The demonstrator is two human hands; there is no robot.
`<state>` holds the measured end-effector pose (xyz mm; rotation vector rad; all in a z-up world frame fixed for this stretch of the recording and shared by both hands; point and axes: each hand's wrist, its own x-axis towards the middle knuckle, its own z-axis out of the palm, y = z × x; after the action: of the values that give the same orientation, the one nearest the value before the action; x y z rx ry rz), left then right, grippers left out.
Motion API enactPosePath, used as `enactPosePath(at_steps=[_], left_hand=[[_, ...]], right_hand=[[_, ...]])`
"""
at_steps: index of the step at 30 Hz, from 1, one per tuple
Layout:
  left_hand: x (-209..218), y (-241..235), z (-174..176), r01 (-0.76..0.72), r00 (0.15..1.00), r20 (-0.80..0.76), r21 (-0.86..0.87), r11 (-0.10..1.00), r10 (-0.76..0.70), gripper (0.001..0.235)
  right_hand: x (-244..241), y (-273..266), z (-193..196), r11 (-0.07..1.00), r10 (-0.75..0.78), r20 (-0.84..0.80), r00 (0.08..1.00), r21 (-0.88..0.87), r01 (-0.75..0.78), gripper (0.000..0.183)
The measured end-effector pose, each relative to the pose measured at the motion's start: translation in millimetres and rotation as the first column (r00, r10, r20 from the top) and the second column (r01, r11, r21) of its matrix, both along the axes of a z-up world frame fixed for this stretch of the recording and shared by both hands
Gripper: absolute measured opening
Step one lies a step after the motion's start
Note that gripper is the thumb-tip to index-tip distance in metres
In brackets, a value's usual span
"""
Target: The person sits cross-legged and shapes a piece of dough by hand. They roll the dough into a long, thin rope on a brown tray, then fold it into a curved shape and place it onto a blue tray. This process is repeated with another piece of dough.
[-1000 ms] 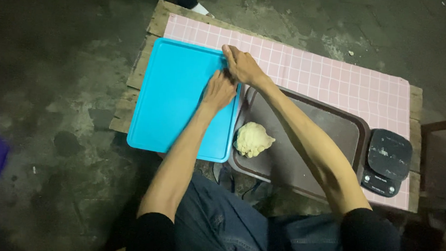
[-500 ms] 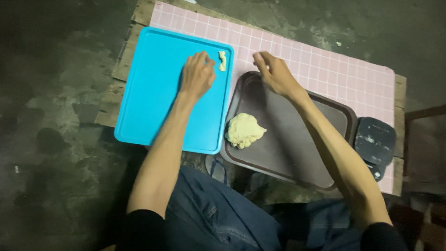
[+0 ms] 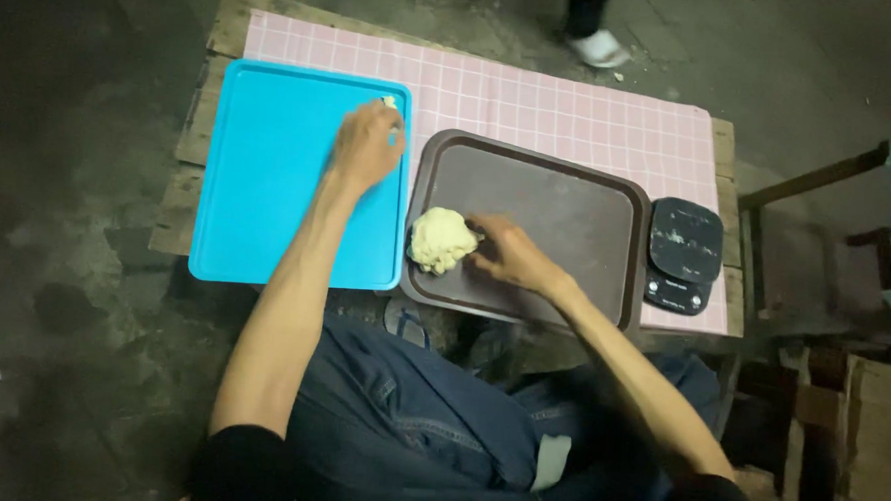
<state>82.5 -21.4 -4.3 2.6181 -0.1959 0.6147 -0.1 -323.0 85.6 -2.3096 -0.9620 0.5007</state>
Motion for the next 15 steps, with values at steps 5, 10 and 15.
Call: enactPosePath(at_steps=[5, 10, 15], left_hand=[[-60.2, -83.7, 56.4, 0.257, 0.883, -0.373, -0.128, 0.958, -0.286, 0.051], [-91.2, -143.6, 37.3, 0.356, 0.676, -0.715, 0.107, 0.928, -0.176, 0.092], [-102.8, -147.1, 27.5, 0.401, 0.840, -0.523, 0.418, 0.815, -0.145, 0.062]], right_hand=[[-11.4, -4.2, -43.1, 0.989, -0.053, 0.148, 0.988, 0.141, 0.032, 0.049], [-18.1, -15.4, -64.6, 0.958, -0.110, 0.314, 0.943, 0.287, 0.017, 0.038], [-21.7, -21.9, -88.6, 0.901, -0.232, 0.280, 0.931, 0.423, 0.097, 0.035]])
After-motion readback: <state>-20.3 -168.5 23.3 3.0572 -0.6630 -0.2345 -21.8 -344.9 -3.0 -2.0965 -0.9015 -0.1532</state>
